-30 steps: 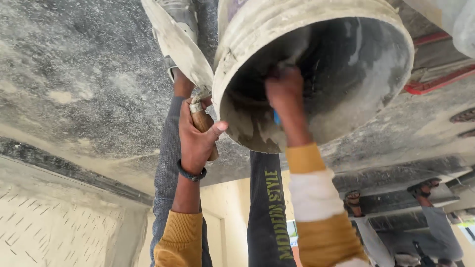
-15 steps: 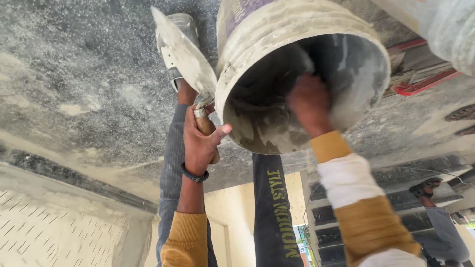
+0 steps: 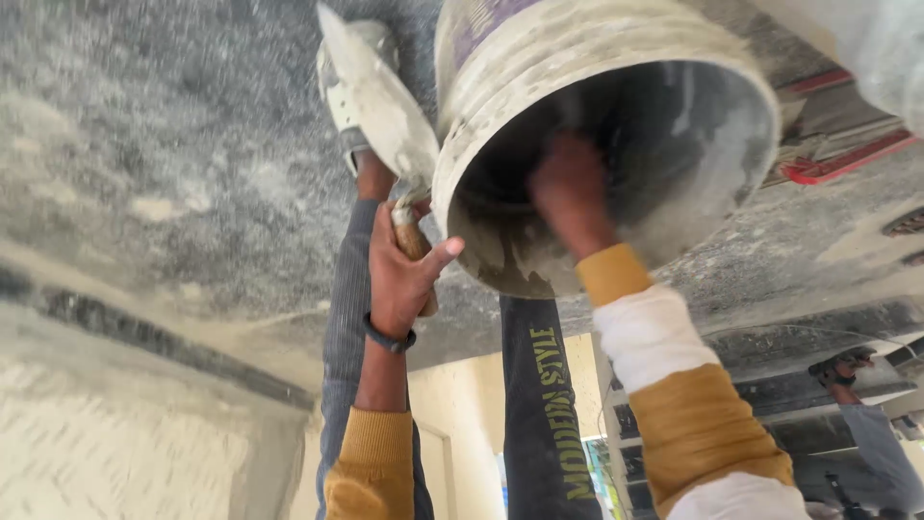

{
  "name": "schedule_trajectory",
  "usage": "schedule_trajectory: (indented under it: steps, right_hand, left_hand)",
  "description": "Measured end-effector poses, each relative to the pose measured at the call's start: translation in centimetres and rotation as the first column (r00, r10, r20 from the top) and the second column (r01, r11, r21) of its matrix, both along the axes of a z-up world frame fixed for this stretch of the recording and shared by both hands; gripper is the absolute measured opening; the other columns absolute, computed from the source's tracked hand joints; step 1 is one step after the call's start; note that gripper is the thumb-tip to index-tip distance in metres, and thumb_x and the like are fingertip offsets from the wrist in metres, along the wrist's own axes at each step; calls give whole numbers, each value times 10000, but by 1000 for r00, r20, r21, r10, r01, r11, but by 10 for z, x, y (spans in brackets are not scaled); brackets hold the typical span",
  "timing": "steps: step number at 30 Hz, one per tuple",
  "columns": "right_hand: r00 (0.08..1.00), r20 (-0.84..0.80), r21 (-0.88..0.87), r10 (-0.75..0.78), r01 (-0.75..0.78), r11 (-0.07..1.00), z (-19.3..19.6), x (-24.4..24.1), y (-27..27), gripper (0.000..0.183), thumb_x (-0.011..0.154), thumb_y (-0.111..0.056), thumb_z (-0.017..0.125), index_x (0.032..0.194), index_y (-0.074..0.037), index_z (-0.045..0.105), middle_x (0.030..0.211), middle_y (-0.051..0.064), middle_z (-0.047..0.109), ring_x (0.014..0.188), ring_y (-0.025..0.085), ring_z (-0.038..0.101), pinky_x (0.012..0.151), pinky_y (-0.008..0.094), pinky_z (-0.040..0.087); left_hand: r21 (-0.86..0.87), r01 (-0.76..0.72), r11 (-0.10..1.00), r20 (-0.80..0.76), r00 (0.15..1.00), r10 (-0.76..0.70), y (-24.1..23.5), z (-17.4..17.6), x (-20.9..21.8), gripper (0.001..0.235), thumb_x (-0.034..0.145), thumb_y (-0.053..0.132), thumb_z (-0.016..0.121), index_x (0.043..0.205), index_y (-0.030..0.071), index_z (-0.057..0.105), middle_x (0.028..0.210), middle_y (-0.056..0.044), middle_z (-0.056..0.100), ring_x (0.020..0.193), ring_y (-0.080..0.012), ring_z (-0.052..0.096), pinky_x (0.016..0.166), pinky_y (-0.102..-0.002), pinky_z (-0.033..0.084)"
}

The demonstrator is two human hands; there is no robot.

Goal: The recorder is mixing mortar or grout in a bucket using a trowel.

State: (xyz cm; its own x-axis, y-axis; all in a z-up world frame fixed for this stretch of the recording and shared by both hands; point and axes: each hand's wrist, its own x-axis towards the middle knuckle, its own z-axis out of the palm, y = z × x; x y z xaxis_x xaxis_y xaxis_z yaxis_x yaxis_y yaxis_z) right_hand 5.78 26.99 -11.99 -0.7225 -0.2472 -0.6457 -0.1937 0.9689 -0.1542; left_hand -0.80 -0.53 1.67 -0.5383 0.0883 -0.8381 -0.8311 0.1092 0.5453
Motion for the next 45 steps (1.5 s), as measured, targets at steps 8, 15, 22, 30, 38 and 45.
schedule_trajectory:
  steps: [8,15,22,30,38,45]
  right_hand:
    - [692,423,246,-585,534,809,105,-72,30,309,899,-304,719,994,-10,720,993,271,709,965,453,679,865,511,551]
    - [909,-283,-160,-306,270,949,-42,4,-5,215,733,-181,706,901,-48,720,1047,233,737,996,431,694,895,502,567]
    - [827,417,15,-378,409,912,88,-28,16,352,736,-221,774,1024,-39,683,968,203,694,902,395,695,771,524,564]
    - [-775,580,727,251,354,-589,52,10,-24,248,994,-262,639,808,-128,544,573,-67,463,450,40,428,391,188,357]
    - [-722,540,601,433,-30,-799,-67,-13,25,345,956,-142,569,635,-166,444,555,-28,432,472,104,438,403,214,384]
    - [-341,463,37,-818,930,-366,-43,-40,-14,30,831,-122,609,814,-117,585,613,96,574,494,243,545,425,394,448]
  left_hand:
    - [40,-57,998,-81,995,60,-3,-4,4,764,813,366,907,1341,-18,509,1257,-144,639,1150,-198,648,962,-344,584]
    - [14,9,1000,-106,994,-7,-3,-8,0,793,794,406,903,1343,-9,508,1261,-131,641,1144,-179,660,958,-338,588]
    - [-13,-3,1000,-66,998,2,0,-3,-2,831,765,451,897,1339,-8,511,1249,-130,652,1020,-161,652,811,-310,588]
    - [11,-43,999,-42,998,43,1,-4,1,833,762,459,902,1339,7,506,1235,-126,661,1068,-167,691,882,-310,622]
    - [-9,-65,998,-33,997,64,-3,-9,7,834,745,444,902,1334,4,506,1249,-117,649,1132,-190,674,951,-344,610]
    - [143,-144,979,-32,988,150,5,-8,9,825,828,419,909,1389,0,471,1302,-123,614,1175,-179,635,997,-314,564]
